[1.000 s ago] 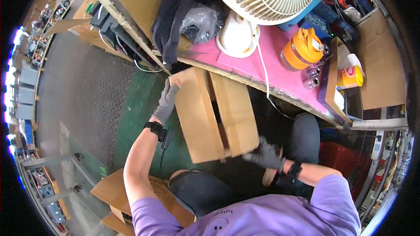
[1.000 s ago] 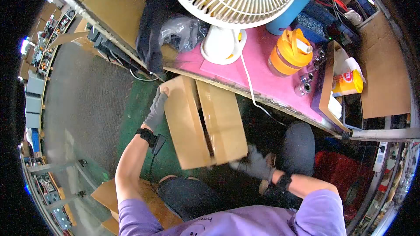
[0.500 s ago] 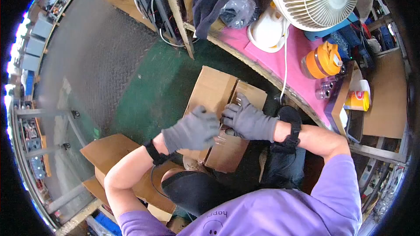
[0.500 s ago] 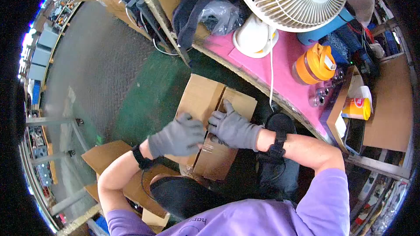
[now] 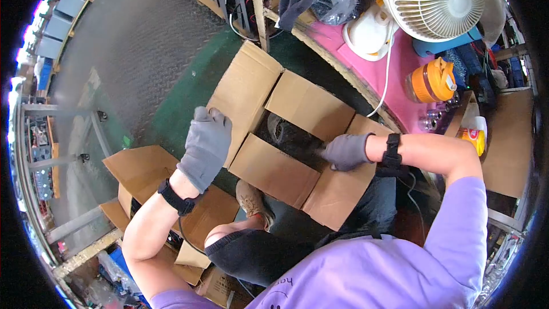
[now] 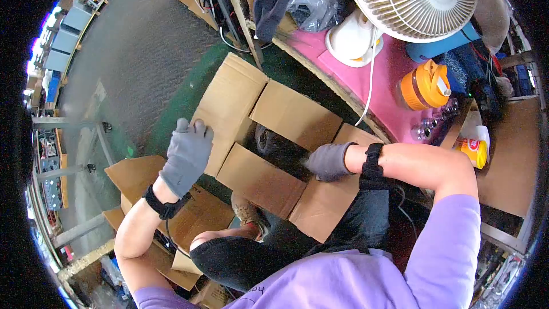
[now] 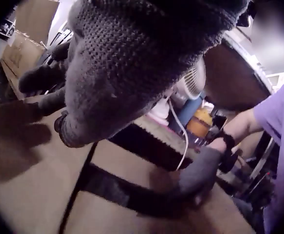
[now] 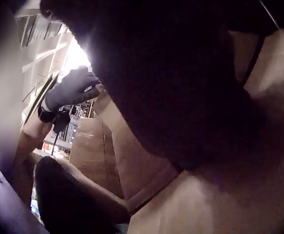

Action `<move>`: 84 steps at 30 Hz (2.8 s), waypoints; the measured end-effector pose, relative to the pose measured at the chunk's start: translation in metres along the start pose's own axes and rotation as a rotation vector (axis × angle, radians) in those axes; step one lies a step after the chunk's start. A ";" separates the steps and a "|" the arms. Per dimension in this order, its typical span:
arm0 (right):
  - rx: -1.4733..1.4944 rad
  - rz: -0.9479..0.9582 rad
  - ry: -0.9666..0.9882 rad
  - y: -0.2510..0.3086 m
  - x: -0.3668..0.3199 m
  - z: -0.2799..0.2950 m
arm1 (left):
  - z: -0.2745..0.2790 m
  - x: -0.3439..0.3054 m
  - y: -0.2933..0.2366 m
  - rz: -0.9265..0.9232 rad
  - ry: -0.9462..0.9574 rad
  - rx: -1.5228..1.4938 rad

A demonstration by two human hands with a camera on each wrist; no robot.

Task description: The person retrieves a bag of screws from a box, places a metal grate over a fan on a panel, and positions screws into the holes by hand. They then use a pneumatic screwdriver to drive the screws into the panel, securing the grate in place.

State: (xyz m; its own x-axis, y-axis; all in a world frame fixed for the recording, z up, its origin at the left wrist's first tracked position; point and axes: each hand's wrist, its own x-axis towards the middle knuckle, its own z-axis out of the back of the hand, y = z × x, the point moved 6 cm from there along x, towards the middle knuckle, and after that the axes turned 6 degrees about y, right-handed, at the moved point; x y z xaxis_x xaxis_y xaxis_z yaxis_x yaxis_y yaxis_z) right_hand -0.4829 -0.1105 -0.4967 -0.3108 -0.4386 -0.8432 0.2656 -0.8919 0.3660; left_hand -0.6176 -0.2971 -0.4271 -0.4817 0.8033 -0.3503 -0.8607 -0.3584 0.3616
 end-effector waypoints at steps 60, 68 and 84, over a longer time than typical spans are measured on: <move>0.307 0.023 -1.100 0.028 0.057 -0.003 | -0.164 -0.024 -0.218 -0.412 0.160 -1.030; 0.580 0.162 -0.613 0.027 0.077 0.031 | -0.120 0.026 -0.184 -0.557 0.331 -0.571; 0.485 0.205 -0.792 0.056 0.063 -0.032 | -0.123 0.042 -0.172 -0.189 0.247 -1.044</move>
State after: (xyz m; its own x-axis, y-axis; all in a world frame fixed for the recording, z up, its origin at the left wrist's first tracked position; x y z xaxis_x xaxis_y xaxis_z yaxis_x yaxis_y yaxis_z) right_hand -0.4586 -0.1844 -0.5417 -0.8759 -0.3800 -0.2972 0.0311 -0.6593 0.7512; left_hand -0.5101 -0.2600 -0.6109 -0.2468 0.8120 -0.5290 -0.5839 -0.5602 -0.5876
